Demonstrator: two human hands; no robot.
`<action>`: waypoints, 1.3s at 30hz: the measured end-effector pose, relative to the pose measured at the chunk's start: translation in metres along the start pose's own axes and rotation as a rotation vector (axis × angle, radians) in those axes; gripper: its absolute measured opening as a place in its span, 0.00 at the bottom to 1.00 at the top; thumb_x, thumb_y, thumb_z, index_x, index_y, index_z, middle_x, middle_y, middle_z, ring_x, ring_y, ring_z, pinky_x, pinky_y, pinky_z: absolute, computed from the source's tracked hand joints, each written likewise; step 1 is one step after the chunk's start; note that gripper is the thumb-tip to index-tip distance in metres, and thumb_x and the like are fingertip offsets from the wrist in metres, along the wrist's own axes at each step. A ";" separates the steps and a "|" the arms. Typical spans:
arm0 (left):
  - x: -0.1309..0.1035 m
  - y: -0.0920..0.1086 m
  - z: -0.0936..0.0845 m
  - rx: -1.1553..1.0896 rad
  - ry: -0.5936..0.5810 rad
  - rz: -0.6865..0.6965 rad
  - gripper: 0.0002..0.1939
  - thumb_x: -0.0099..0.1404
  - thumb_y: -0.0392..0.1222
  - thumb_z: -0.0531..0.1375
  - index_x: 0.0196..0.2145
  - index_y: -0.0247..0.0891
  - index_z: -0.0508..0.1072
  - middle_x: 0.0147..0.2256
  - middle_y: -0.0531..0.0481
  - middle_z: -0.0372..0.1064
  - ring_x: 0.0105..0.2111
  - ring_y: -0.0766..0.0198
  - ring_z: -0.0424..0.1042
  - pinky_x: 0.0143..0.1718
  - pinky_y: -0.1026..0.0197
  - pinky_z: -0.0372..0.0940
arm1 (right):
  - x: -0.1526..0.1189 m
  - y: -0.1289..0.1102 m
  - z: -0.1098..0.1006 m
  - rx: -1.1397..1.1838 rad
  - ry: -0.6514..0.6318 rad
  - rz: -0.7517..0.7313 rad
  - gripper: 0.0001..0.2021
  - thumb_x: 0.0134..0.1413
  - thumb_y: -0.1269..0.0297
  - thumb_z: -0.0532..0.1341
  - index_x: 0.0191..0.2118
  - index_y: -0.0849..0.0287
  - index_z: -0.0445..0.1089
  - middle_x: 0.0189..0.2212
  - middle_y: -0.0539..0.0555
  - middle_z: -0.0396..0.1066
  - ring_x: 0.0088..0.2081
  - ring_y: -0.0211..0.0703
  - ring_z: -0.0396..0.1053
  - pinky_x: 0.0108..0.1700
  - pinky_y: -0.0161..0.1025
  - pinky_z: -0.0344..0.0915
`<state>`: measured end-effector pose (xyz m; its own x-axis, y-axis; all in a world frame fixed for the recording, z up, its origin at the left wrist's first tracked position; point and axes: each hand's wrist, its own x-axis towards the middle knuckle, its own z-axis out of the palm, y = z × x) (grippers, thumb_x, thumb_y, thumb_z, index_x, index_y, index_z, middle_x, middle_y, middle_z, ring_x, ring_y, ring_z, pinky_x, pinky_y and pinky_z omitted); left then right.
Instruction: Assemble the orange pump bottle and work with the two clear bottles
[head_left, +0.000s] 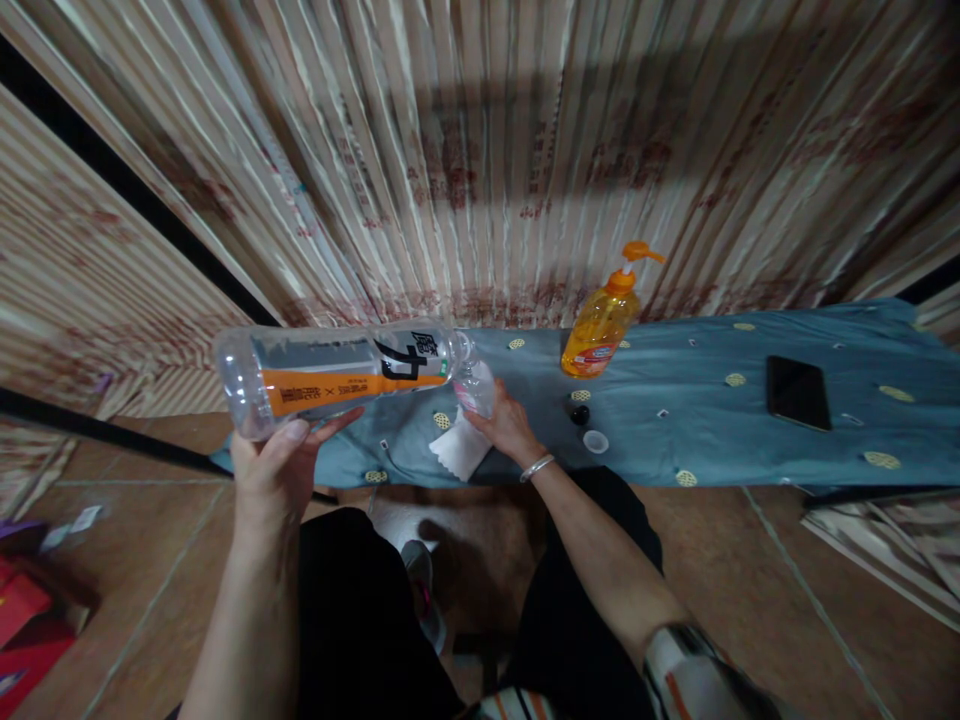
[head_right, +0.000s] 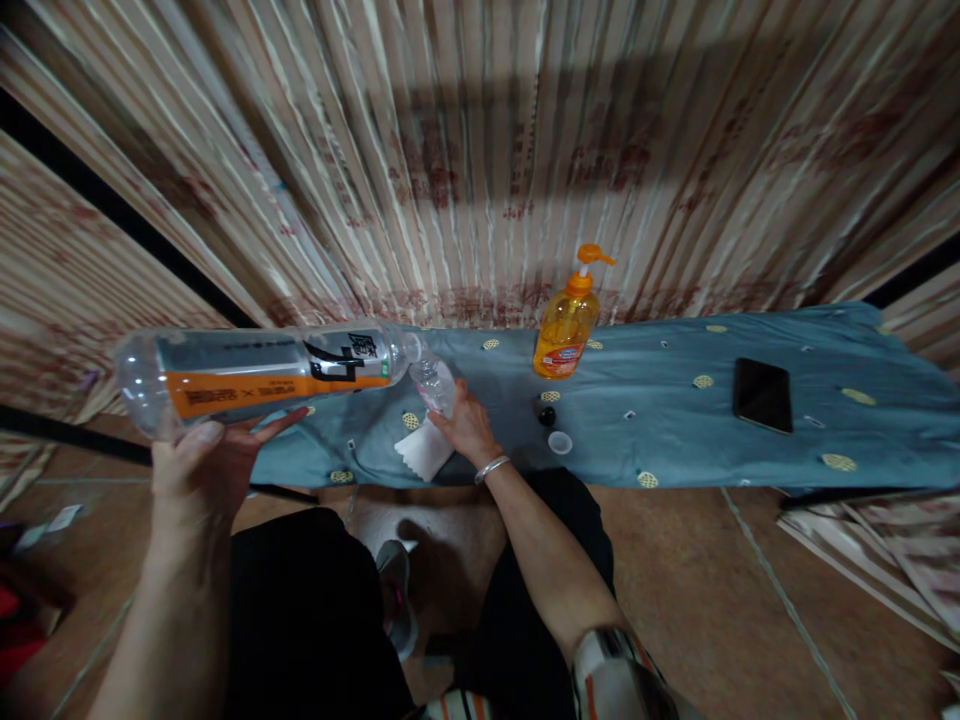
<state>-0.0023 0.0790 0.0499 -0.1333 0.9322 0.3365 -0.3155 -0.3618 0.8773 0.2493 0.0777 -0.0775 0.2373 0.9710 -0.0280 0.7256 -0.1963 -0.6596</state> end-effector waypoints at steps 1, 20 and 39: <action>0.000 0.000 0.000 0.003 0.005 0.003 0.24 0.40 0.42 0.80 0.39 0.49 0.88 0.33 0.51 0.84 0.36 0.52 0.85 0.40 0.40 0.86 | 0.000 0.000 0.000 0.000 -0.004 0.002 0.28 0.69 0.59 0.71 0.67 0.61 0.64 0.56 0.65 0.83 0.56 0.56 0.83 0.51 0.39 0.72; 0.011 -0.003 -0.006 0.061 -0.077 0.030 0.33 0.43 0.45 0.81 0.50 0.49 0.87 0.37 0.46 0.84 0.41 0.46 0.85 0.48 0.26 0.81 | 0.001 0.001 0.001 -0.002 0.017 -0.012 0.29 0.68 0.60 0.72 0.67 0.62 0.65 0.56 0.65 0.83 0.57 0.55 0.83 0.53 0.39 0.74; 0.020 -0.007 -0.024 0.082 -0.158 0.006 0.34 0.47 0.45 0.81 0.54 0.49 0.85 0.44 0.42 0.86 0.46 0.38 0.86 0.47 0.21 0.80 | 0.001 0.004 0.002 -0.005 0.021 -0.032 0.27 0.68 0.59 0.71 0.66 0.62 0.65 0.55 0.65 0.84 0.55 0.55 0.84 0.52 0.40 0.74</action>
<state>-0.0248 0.0998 0.0419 0.0167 0.9223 0.3861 -0.2361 -0.3716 0.8979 0.2512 0.0785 -0.0810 0.2273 0.9738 0.0083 0.7358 -0.1661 -0.6565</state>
